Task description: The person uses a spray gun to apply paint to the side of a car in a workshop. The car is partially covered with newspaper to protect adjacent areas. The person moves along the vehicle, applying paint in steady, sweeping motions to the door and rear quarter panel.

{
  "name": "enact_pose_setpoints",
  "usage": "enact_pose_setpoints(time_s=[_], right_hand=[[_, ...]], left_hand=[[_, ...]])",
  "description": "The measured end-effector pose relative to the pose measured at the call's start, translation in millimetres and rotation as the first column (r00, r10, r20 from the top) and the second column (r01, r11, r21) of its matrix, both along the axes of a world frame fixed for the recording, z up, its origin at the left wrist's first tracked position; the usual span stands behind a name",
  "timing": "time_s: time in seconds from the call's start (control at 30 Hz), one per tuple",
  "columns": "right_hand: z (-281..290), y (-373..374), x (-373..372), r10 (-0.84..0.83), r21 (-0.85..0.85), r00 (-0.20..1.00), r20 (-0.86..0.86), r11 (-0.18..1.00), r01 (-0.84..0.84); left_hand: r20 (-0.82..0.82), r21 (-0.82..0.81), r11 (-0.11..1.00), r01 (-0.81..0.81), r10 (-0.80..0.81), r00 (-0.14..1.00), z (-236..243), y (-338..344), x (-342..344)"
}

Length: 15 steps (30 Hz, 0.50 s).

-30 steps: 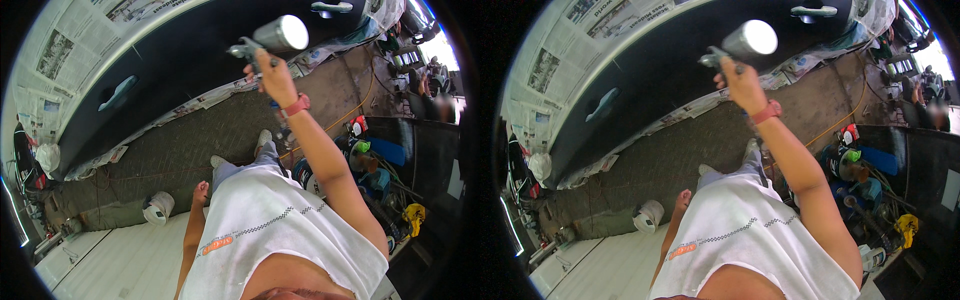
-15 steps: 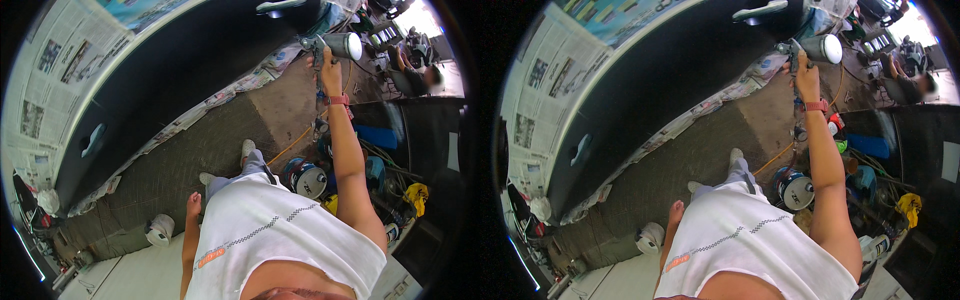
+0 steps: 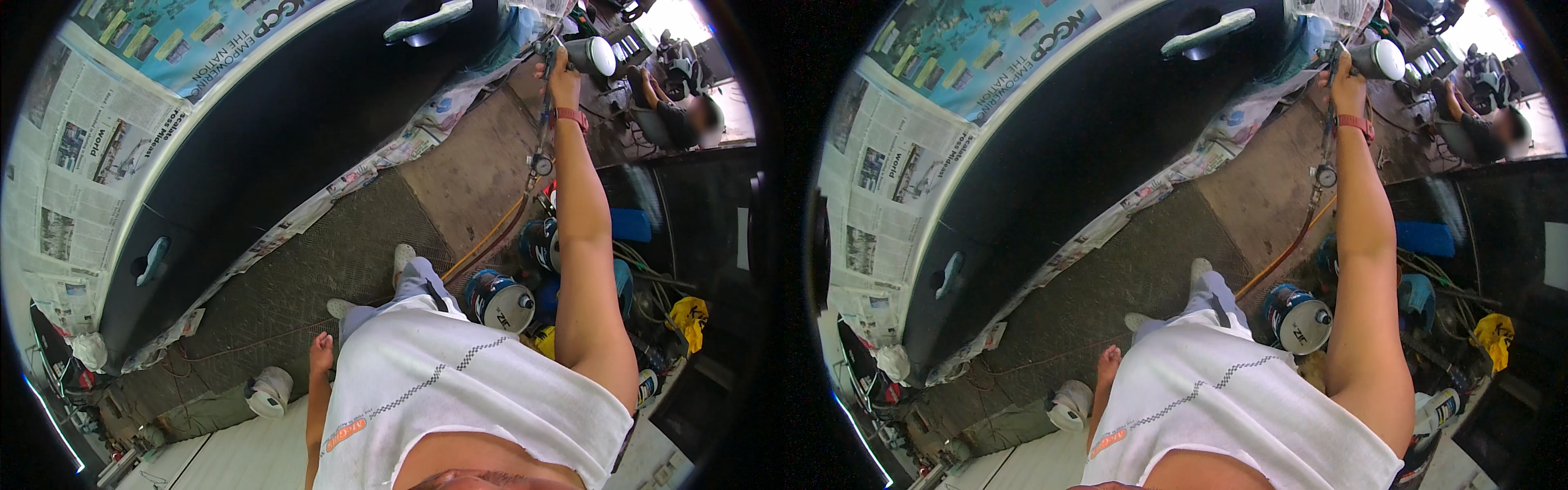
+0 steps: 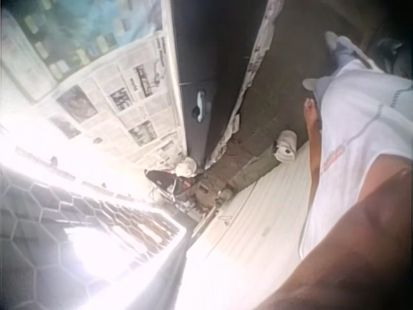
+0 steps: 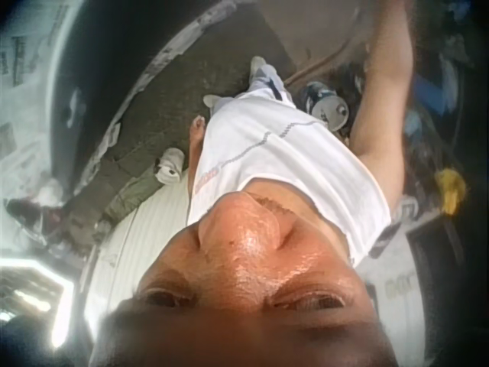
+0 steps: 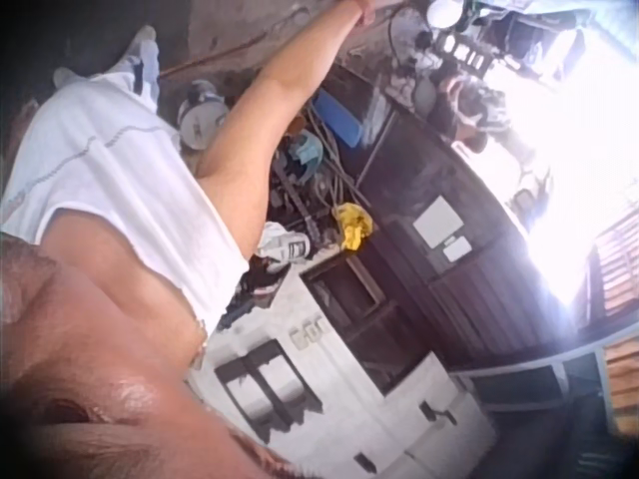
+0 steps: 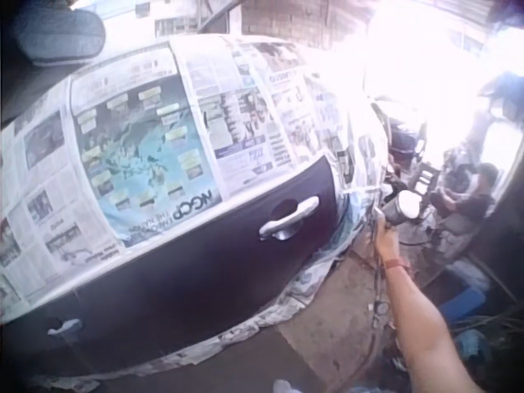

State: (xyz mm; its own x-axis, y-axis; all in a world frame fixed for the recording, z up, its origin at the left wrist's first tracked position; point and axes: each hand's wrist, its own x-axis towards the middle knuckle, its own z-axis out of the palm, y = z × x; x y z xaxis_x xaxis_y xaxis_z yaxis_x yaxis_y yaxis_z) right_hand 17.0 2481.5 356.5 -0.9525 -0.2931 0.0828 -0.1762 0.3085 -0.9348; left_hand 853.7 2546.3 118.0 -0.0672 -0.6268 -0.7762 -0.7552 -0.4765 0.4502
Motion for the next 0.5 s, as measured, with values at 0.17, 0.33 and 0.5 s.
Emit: enact_pose_setpoints(time_s=[0.17, 0.33, 0.5], right_hand=[[18.3, -19.3, -2.3, -0.023, 0.013, 0.999, -0.023, 1.0, 0.023], [23.3, -27.5, 34.2, 0.124, -0.131, 0.992, 0.039, 0.984, -0.118], [40.8, -34.1, 127.1, 0.292, -0.149, 0.94, 0.179, 0.952, -0.268]], left_hand=[[0.048, -0.008, 1.0, -0.004, 0.005, 0.999, 17.4, 6.1, -5.6], [0.042, -0.014, 1.0, 0.002, -0.001, 0.999, 19.0, 9.7, 6.6], [-0.051, -0.006, 0.999, -0.054, 0.054, 0.997, 2.1, 13.3, 28.5]])
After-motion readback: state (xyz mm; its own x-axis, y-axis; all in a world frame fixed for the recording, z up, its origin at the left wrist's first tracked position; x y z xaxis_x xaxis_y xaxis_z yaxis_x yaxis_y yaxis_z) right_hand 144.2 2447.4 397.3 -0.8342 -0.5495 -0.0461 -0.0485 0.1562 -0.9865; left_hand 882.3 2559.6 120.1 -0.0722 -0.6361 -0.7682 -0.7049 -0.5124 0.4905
